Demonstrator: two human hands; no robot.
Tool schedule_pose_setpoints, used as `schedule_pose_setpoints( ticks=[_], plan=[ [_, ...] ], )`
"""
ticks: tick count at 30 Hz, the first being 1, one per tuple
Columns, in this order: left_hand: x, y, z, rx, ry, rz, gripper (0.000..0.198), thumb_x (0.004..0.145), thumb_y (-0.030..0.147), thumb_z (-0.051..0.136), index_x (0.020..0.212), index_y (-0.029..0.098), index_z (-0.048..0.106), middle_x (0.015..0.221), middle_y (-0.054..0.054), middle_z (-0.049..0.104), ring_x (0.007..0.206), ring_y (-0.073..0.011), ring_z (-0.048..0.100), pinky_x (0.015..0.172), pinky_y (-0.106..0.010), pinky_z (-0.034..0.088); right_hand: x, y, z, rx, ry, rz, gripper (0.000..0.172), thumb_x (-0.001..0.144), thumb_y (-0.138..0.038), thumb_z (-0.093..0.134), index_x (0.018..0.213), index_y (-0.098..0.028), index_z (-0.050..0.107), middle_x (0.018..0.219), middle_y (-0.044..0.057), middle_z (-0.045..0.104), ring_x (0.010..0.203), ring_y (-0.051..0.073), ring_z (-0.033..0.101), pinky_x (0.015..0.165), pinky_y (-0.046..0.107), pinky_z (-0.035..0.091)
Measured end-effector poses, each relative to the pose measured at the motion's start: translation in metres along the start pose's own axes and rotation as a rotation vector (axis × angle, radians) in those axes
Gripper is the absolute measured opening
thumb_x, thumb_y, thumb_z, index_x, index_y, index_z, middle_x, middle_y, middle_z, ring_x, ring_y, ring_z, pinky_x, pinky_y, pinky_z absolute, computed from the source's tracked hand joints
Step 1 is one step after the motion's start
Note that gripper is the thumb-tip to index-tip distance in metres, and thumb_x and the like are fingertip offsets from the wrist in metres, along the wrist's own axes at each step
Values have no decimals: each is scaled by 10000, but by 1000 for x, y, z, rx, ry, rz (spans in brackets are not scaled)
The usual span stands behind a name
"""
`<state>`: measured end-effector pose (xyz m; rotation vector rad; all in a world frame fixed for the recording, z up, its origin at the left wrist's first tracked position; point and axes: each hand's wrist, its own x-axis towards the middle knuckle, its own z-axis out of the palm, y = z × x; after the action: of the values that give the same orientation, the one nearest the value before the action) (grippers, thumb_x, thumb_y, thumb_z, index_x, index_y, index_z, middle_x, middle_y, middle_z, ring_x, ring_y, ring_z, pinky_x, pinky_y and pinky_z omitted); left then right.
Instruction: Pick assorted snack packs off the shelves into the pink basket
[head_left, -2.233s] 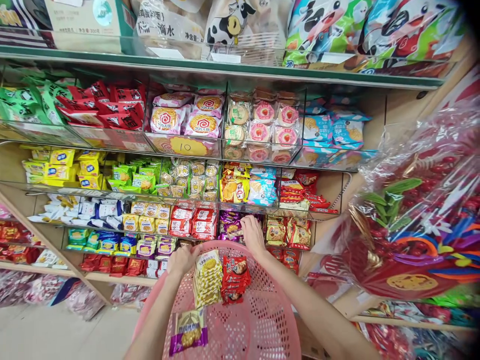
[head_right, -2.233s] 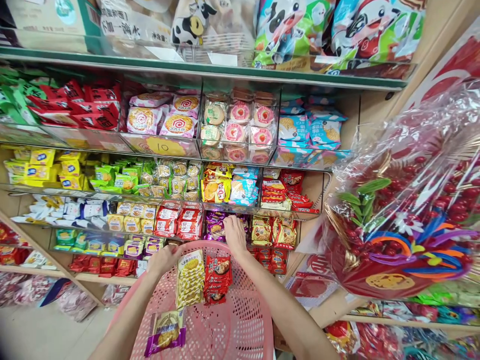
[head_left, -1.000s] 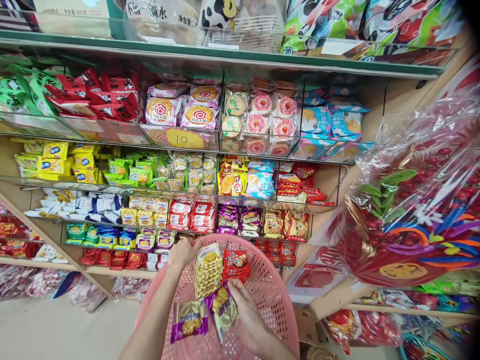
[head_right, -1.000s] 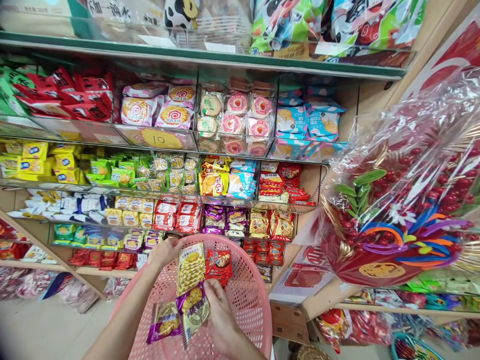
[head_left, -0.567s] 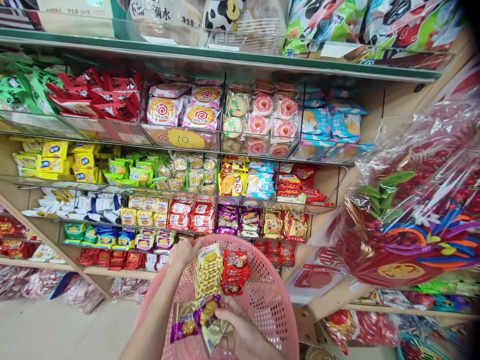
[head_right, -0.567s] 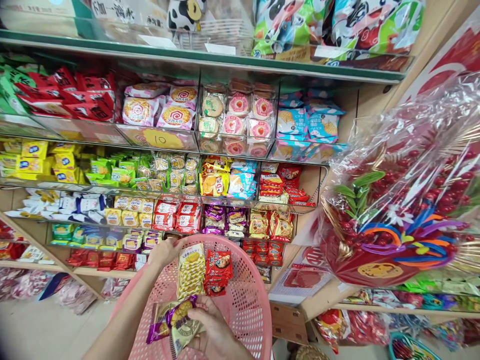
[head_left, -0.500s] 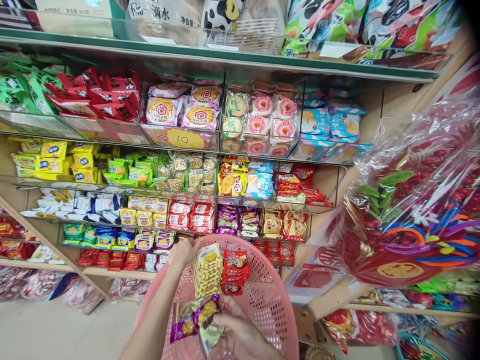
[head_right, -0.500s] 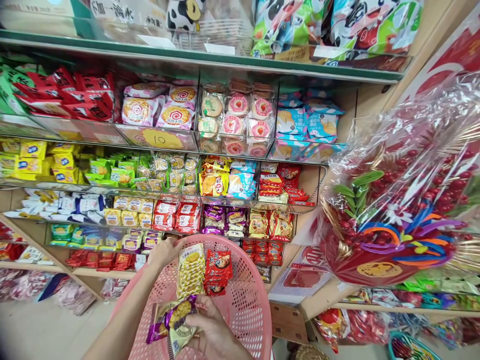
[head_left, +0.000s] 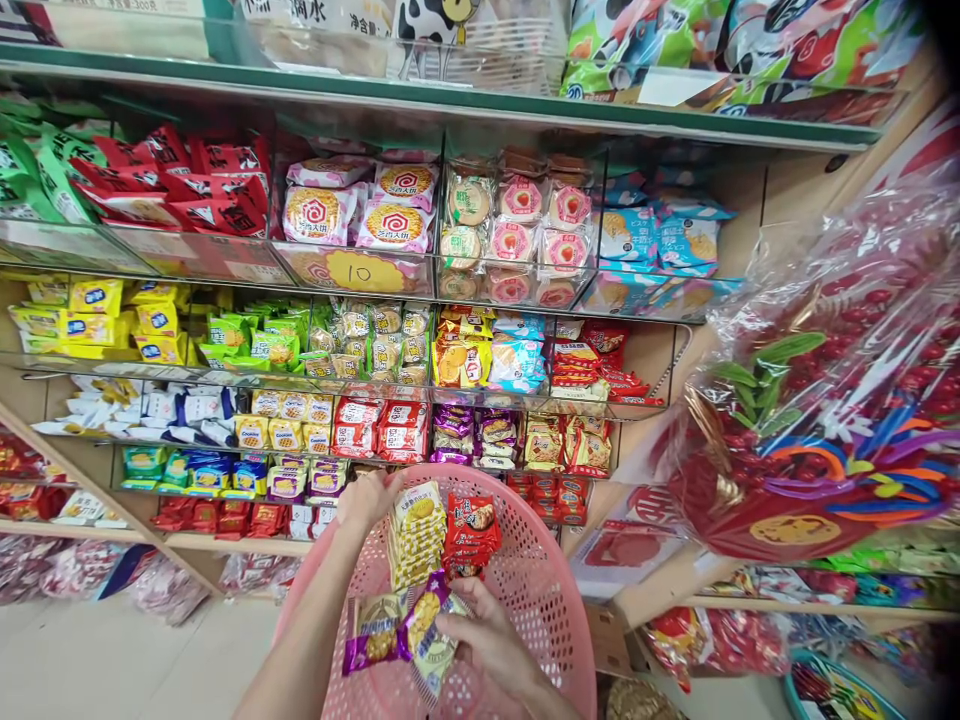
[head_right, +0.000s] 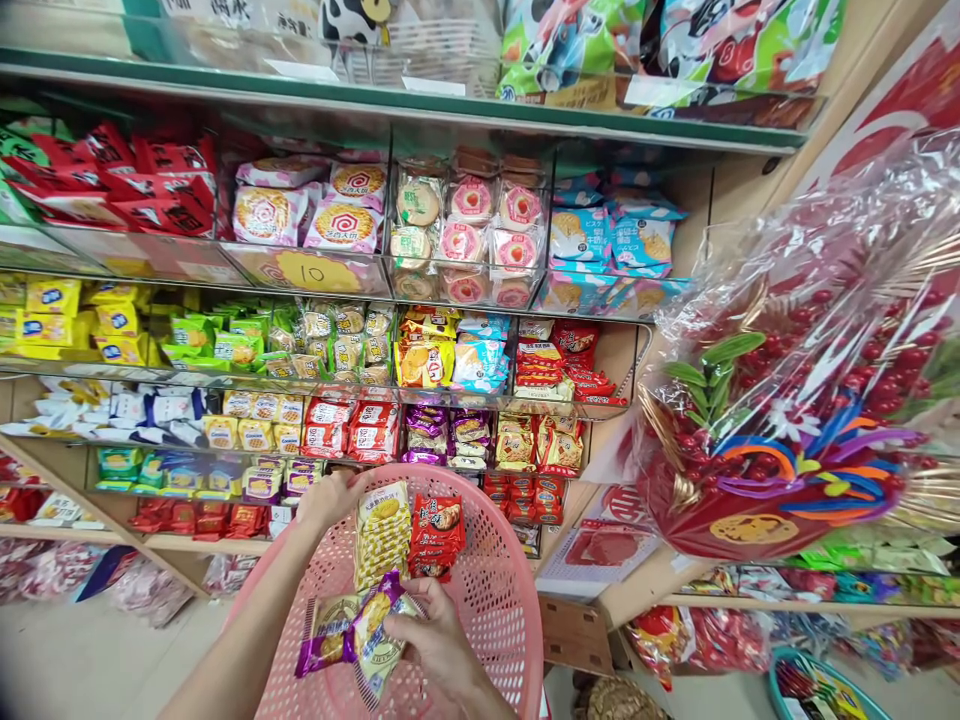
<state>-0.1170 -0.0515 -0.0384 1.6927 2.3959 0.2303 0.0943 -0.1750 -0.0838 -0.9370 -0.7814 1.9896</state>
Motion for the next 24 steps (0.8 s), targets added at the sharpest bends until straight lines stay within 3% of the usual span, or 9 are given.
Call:
schedule_pose_setpoints(
  ticks=[10, 15, 20, 24],
  plan=[
    [0, 9, -4, 32, -17, 7, 696, 763, 689, 201, 936, 180, 643, 967, -183, 666, 922, -333, 612, 738, -395, 444, -3, -10, 2, 196, 1, 10, 437, 580, -149, 741, 977, -213, 571, 798, -5, 677, 750, 158, 627, 703, 277, 446],
    [0, 12, -6, 27, -35, 5, 692, 755, 699, 210, 943, 193, 643, 984, -177, 664, 929, -330, 609, 741, -392, 441, -1, -13, 1, 266, 20, 61, 271, 619, -246, 736, 850, -161, 622, 801, 34, 686, 756, 169, 627, 719, 285, 450],
    [1, 12, -5, 30, -32, 13, 691, 757, 697, 205, 933, 191, 641, 981, -178, 665, 925, -327, 612, 740, -392, 444, 0, -16, -1, 269, 102, 120, 352, 617, -325, 736, 915, -182, 613, 819, 10, 683, 700, 144, 615, 605, 242, 440],
    [2, 10, -3, 27, -17, 16, 695, 757, 697, 196, 923, 194, 646, 971, -177, 666, 925, -332, 611, 746, -400, 445, 4, -22, -6, 162, 115, 195, 314, 651, -370, 694, 891, -186, 607, 749, -9, 668, 623, 120, 590, 555, 225, 424]
  ],
)
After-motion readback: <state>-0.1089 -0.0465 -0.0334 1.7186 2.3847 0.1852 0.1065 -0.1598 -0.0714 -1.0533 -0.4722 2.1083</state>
